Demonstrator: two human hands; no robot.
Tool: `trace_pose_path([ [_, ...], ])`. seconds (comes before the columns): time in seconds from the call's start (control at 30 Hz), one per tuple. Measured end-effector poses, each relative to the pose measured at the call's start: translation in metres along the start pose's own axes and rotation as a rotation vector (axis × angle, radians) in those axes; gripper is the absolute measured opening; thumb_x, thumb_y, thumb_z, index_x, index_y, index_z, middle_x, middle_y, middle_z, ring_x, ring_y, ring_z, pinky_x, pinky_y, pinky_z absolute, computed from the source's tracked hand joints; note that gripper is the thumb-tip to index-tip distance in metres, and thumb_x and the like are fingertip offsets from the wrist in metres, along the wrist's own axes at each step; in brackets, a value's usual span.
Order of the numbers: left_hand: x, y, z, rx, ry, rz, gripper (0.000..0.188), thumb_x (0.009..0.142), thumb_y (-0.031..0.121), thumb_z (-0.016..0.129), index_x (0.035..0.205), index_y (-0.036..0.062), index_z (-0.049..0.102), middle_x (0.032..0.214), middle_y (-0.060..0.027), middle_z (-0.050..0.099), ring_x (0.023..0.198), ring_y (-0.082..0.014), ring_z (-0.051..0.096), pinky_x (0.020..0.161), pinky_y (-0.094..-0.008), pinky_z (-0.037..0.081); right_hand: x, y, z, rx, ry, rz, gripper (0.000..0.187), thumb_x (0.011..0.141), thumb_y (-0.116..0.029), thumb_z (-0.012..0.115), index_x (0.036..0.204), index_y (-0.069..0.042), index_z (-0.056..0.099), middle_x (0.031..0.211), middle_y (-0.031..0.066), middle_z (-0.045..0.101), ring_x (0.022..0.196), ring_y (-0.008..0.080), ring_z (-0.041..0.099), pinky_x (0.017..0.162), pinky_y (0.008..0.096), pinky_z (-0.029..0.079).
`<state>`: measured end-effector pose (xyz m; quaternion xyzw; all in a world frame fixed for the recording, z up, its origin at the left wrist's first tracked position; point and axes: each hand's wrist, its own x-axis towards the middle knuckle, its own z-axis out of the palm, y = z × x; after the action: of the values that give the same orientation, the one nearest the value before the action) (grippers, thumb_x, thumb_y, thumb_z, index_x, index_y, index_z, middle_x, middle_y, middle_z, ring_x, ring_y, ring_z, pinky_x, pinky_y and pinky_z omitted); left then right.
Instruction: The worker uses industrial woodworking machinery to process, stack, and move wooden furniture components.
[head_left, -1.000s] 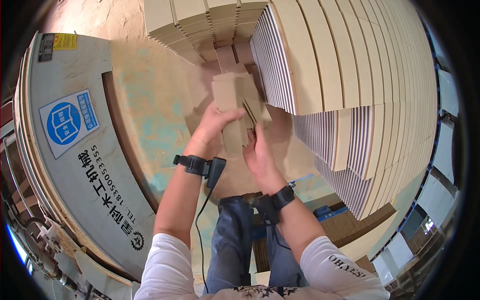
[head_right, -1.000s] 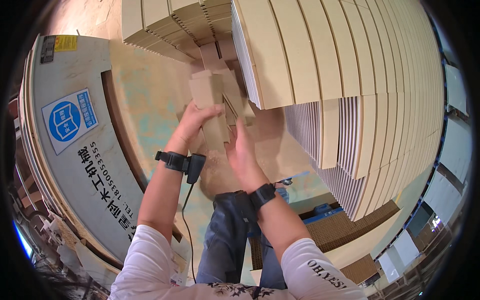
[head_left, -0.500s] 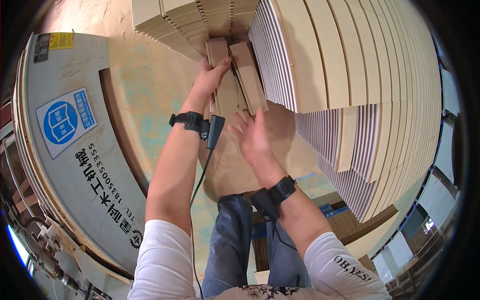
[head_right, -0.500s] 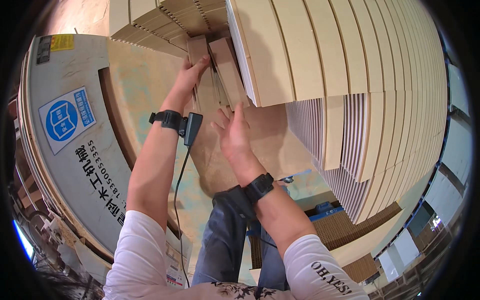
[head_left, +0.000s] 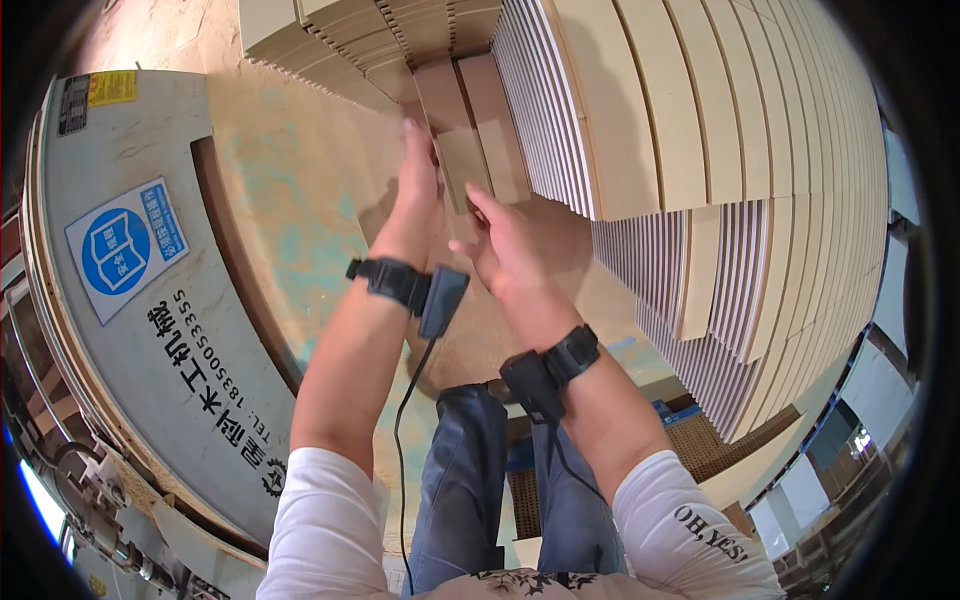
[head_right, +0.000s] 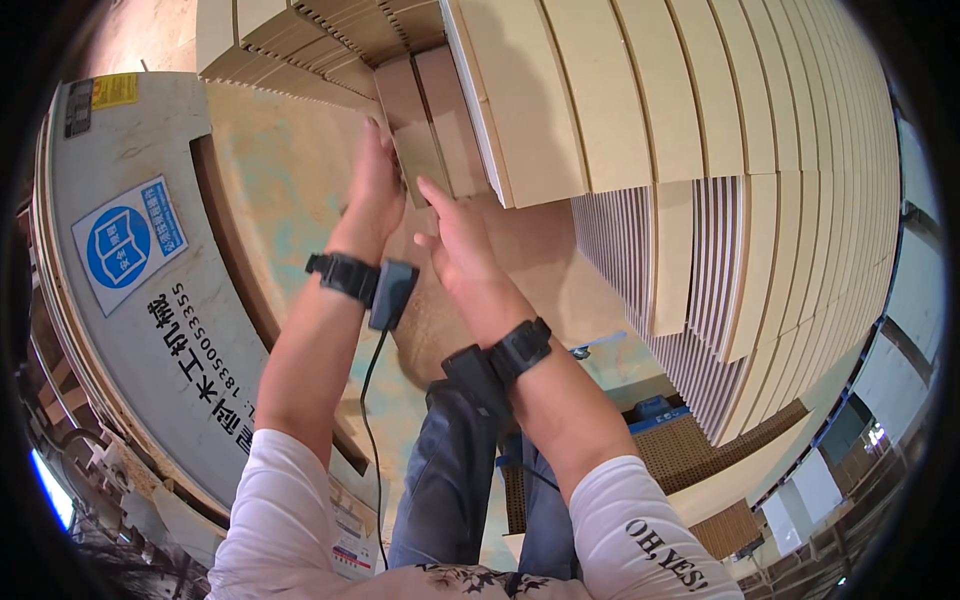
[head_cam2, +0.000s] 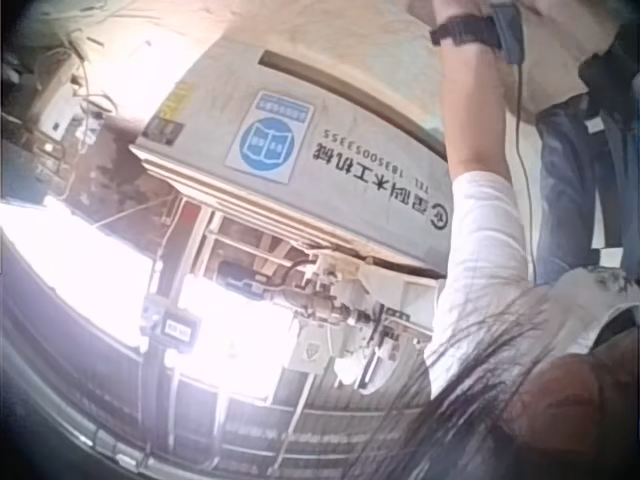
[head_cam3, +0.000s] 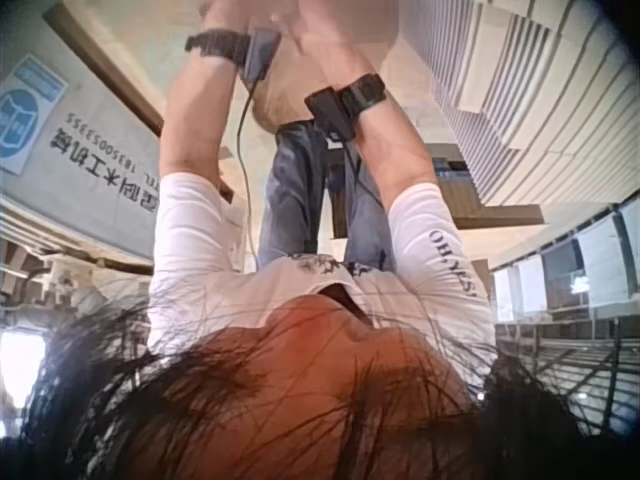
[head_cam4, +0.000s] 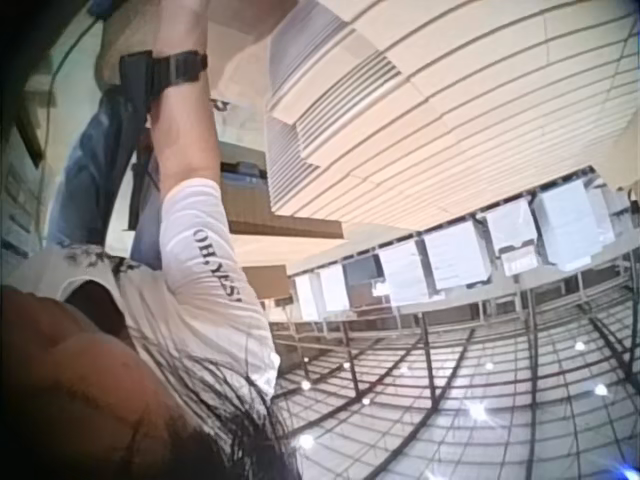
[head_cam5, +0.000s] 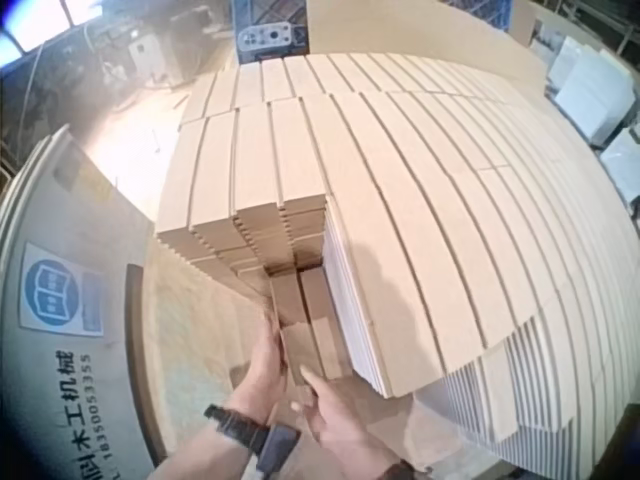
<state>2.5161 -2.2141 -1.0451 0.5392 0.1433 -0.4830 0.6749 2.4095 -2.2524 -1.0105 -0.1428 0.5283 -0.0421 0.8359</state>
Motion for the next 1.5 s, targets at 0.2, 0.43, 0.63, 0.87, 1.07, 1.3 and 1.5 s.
trace_pose_path([
  [0.2, -0.007, 0.01, 0.004, -0.026, -0.044, -0.102, 0.072, 0.089, 0.058, 0.023, 0.136, 0.0034, 0.024, 0.136, -0.0139, 0.033, 0.125, -0.0238, 0.03, 0.105, -0.0358, 0.021, 0.012, 0.015, -0.025, -0.022, -0.252, -0.193, 0.015, 0.082, -0.017, 0.056, 0.094, -0.008, 0.057, 0.092, 0.0015, 0.054, 0.092, 0.0175, 0.05, 0.082, 0.0428, 0.044],
  [0.43, 0.003, -0.029, -0.065, -0.163, -0.095, -0.06, 0.078, 0.087, 0.062, 0.024, 0.138, 0.0037, 0.017, 0.135, -0.0207, 0.03, 0.122, -0.0297, 0.034, 0.104, -0.0394, 0.023, 0.077, 0.047, -0.1, 0.243, 0.116, -0.147, 0.047, 0.085, -0.019, 0.048, 0.129, -0.008, 0.033, 0.133, 0.007, 0.035, 0.12, 0.0263, 0.038, 0.096, 0.042, 0.036],
  [0.63, 0.019, -0.088, -0.062, -0.412, -0.002, -0.188, 0.064, 0.09, 0.051, 0.033, 0.135, 0.0071, 0.022, 0.129, -0.0197, 0.036, 0.113, -0.0323, 0.04, 0.096, -0.0389, 0.033, 0.108, 0.034, -0.035, 0.448, 0.219, -0.294, 0.03, 0.093, -0.021, 0.03, 0.11, -0.004, 0.047, 0.111, 0.0082, 0.051, 0.101, 0.025, 0.05, 0.092, 0.0419, 0.04],
  [0.87, 0.012, -0.075, -0.064, -0.306, 0.112, -0.086, 0.042, 0.091, 0.044, 0.039, 0.112, 0.0094, 0.052, 0.102, -0.0062, 0.055, 0.091, -0.0174, 0.05, 0.085, -0.0334, 0.038, 0.1, 0.061, -0.022, 0.474, 0.122, -0.232, 0.029, 0.092, -0.026, 0.032, 0.109, -0.01, 0.049, 0.108, 0.0068, 0.052, 0.098, 0.022, 0.05, 0.087, 0.0392, 0.041],
  [1.07, 0.027, -0.057, -0.101, 0.255, 0.08, -0.029, 0.038, 0.087, 0.038, 0.044, 0.113, 0.0098, 0.051, 0.098, -0.0011, 0.056, 0.093, -0.0144, 0.051, 0.087, -0.0313, 0.037, 0.11, 0.07, -0.03, 0.005, 0.155, -0.337, 0.043, 0.092, -0.046, 0.035, 0.115, -0.011, 0.049, 0.108, 0.0011, 0.052, 0.095, 0.0155, 0.048, 0.081, 0.0355, 0.039],
  [1.3, 0.023, -0.074, -0.081, 0.248, 0.005, -0.091, 0.072, 0.088, 0.06, 0.029, 0.131, 0.002, 0.038, 0.128, -0.0125, 0.044, 0.121, -0.0193, 0.037, 0.102, -0.0307, 0.025, 0.121, 0.057, -0.078, -0.343, 0.101, -0.363, 0.032, 0.094, -0.031, 0.037, 0.109, -0.008, 0.051, 0.106, 0.0023, 0.055, 0.093, 0.0152, 0.051, 0.084, 0.0378, 0.044],
  [1.5, -0.038, -0.123, -0.057, -0.011, 0.095, -0.099, 0.048, 0.093, 0.04, 0.035, 0.125, 0.0053, 0.042, 0.12, -0.0028, 0.049, 0.11, -0.0159, 0.045, 0.095, -0.029, 0.034, 0.067, 0.047, -0.1, -0.305, 0.06, -0.146, 0.063, 0.089, -0.054, 0.037, 0.133, -0.009, 0.036, 0.129, 0.0051, 0.043, 0.116, 0.0167, 0.04, 0.097, 0.0301, 0.032],
])
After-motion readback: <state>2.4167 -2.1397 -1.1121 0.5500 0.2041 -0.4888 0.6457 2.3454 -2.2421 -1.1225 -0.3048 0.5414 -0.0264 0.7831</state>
